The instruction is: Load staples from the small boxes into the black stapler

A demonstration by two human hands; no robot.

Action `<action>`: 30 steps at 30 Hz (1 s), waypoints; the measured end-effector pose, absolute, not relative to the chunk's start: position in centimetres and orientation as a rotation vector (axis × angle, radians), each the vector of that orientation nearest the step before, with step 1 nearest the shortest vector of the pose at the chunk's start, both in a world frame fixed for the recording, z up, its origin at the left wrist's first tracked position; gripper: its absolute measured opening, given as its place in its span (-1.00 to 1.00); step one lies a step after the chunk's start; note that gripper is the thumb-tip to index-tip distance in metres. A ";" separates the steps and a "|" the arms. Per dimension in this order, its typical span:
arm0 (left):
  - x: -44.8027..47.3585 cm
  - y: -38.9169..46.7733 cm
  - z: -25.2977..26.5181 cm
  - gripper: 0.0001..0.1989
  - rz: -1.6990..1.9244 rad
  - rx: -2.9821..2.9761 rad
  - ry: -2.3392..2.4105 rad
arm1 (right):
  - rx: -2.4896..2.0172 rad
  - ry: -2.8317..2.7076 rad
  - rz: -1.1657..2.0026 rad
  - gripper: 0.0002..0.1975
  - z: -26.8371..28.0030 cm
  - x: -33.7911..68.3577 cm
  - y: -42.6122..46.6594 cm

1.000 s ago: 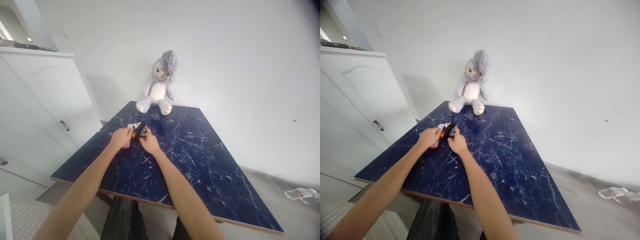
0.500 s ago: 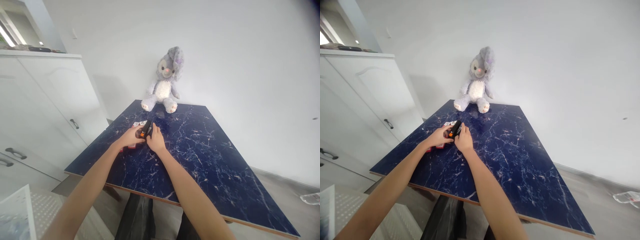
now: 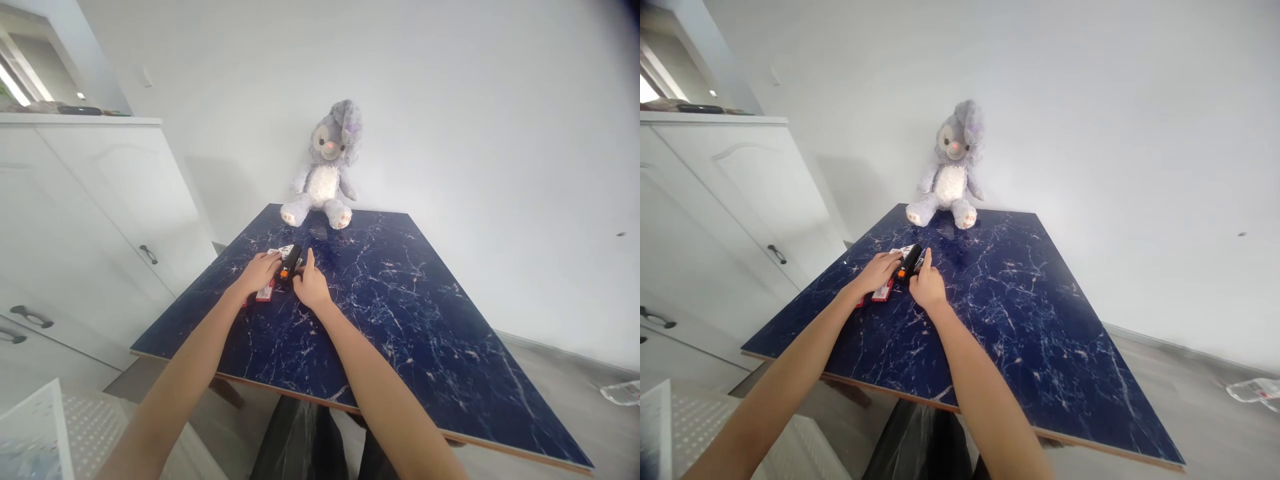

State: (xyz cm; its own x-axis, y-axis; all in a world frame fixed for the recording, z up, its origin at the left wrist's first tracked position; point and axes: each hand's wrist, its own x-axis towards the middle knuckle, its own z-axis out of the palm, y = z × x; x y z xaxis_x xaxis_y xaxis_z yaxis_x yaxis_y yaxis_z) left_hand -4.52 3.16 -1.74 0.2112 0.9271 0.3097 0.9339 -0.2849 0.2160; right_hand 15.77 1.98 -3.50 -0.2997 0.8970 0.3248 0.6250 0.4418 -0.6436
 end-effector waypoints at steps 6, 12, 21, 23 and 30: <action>-4.7 3.0 -1.9 -0.60 -0.582 -2.369 -1.739 | -1.257 -2.044 0.487 -0.15 -3.7 15.7 2.0; -5.0 3.1 -2.2 -0.66 -0.589 -2.370 -1.749 | -1.326 -2.139 0.425 -0.15 -3.1 15.9 1.7; -5.3 3.3 -2.5 -0.55 -0.665 -2.289 -1.881 | -1.317 -2.134 0.387 -0.17 -3.6 15.7 1.9; -5.4 3.4 -2.6 -0.52 -0.651 -2.265 -1.894 | -1.313 -2.127 0.380 -0.17 -3.9 15.6 2.0; -4.9 2.8 -1.9 -0.58 -0.848 -2.393 -1.819 | -1.297 -2.126 0.363 -0.20 -4.3 15.5 2.3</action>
